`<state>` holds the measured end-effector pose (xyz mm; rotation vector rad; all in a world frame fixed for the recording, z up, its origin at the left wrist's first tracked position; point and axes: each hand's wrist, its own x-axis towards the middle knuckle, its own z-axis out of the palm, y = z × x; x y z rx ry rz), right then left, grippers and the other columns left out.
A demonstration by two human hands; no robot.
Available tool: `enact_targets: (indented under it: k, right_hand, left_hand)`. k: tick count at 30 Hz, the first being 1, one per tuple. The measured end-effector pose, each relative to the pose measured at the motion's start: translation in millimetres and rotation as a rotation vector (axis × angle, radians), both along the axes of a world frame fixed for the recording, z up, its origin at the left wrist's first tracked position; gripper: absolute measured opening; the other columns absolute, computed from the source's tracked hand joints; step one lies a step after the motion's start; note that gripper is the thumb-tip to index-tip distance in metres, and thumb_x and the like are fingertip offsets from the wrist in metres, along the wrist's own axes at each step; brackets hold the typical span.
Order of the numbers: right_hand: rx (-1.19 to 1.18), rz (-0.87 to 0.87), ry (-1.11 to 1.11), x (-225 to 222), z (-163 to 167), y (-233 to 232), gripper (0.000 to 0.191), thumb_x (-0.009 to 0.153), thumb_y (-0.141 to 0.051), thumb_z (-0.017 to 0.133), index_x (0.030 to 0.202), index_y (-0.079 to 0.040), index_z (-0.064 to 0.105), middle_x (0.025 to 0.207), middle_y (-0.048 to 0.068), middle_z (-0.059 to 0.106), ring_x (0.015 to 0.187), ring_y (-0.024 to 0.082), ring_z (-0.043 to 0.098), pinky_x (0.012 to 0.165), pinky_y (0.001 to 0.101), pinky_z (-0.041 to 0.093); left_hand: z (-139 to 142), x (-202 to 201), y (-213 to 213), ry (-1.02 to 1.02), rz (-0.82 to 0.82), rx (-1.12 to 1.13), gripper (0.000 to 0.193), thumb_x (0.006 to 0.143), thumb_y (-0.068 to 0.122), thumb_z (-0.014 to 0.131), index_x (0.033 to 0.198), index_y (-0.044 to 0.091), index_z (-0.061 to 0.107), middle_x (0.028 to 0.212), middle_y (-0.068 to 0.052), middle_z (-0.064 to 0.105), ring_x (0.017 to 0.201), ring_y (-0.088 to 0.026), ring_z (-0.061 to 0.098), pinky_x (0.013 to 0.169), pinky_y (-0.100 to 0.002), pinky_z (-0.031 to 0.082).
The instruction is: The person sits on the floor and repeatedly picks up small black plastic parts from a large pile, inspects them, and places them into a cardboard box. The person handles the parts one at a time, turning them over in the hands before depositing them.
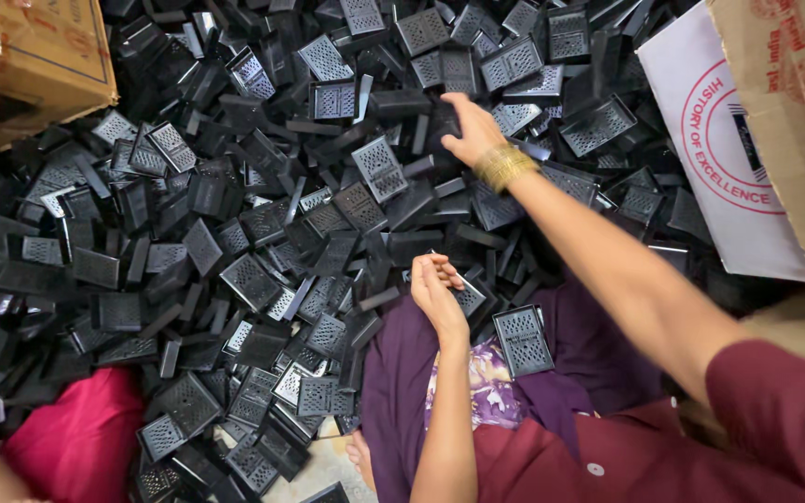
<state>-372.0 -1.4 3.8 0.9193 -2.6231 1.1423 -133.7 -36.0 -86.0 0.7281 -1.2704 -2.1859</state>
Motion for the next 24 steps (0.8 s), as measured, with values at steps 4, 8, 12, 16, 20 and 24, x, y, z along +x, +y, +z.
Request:
enact_targets:
  k: [4,8,12,16,20,24]
  right_hand:
    - [-0.286,-0.111,0.003,55,9,51,0.062,0.088,-0.010,0.075,0.144,-0.002,0.049,0.127,0.020,0.067,0.119,0.036,0.067,0.100,0.0402,0.053]
    - [-0.414,-0.166,-0.396,160,21,104,0.045,0.084,-0.009,0.073,0.125,-0.002,0.056,0.113,0.012,0.064,0.098,0.027,0.068,0.080,0.0347,0.056]
    - [-0.198,0.096,-0.226,254,29,143,0.045,0.083,-0.018,0.077,0.121,-0.004,0.057,0.122,0.013,0.060,0.115,0.031,0.064,0.098,0.0383,0.053]
    - [-0.162,0.257,-0.357,301,38,176,0.044,0.083,-0.024,0.080,0.115,-0.005,0.057,0.141,0.016,0.048,0.125,0.031,0.055,0.095,0.0386,0.052]
    - [-0.010,0.166,-0.464,316,50,200,0.040,0.079,-0.026,0.080,0.109,-0.009,0.060,0.144,0.007,0.052,0.112,0.023,0.063,0.092,0.0351,0.055]
    - [-0.077,0.183,-0.293,323,57,211,0.048,0.075,-0.022,0.087,0.111,-0.007,0.058,0.126,0.011,0.063,0.117,0.027,0.062,0.096,0.0367,0.054]
  left_hand:
    - [12,4,1,0.080,-0.258,0.181,0.041,0.108,0.040,0.044,0.117,0.001,0.051,0.087,-0.014,0.068,0.066,-0.019,0.065,0.055,-0.030,0.053]
    - [23,14,21,0.222,-0.461,0.481,0.068,0.097,0.058,0.040,0.149,0.016,0.027,0.119,-0.016,0.066,0.098,-0.025,0.070,0.081,-0.039,0.060]
    - [24,41,51,0.109,-0.450,0.524,0.069,0.099,0.060,0.038,0.160,0.028,0.026,0.136,-0.006,0.056,0.119,-0.017,0.063,0.098,-0.034,0.055]
    - [24,71,72,0.106,-0.525,0.370,0.058,0.109,0.052,0.041,0.156,0.019,0.045,0.120,-0.005,0.058,0.102,-0.014,0.060,0.089,-0.030,0.052]
    - [30,89,96,0.113,-0.572,0.297,0.054,0.109,0.046,0.043,0.151,0.013,0.049,0.115,-0.005,0.062,0.098,-0.014,0.061,0.085,-0.030,0.052]
    - [35,104,109,0.180,-0.523,0.121,0.057,0.112,0.045,0.047,0.157,0.010,0.047,0.108,-0.004,0.057,0.098,-0.014,0.059,0.089,-0.029,0.052]
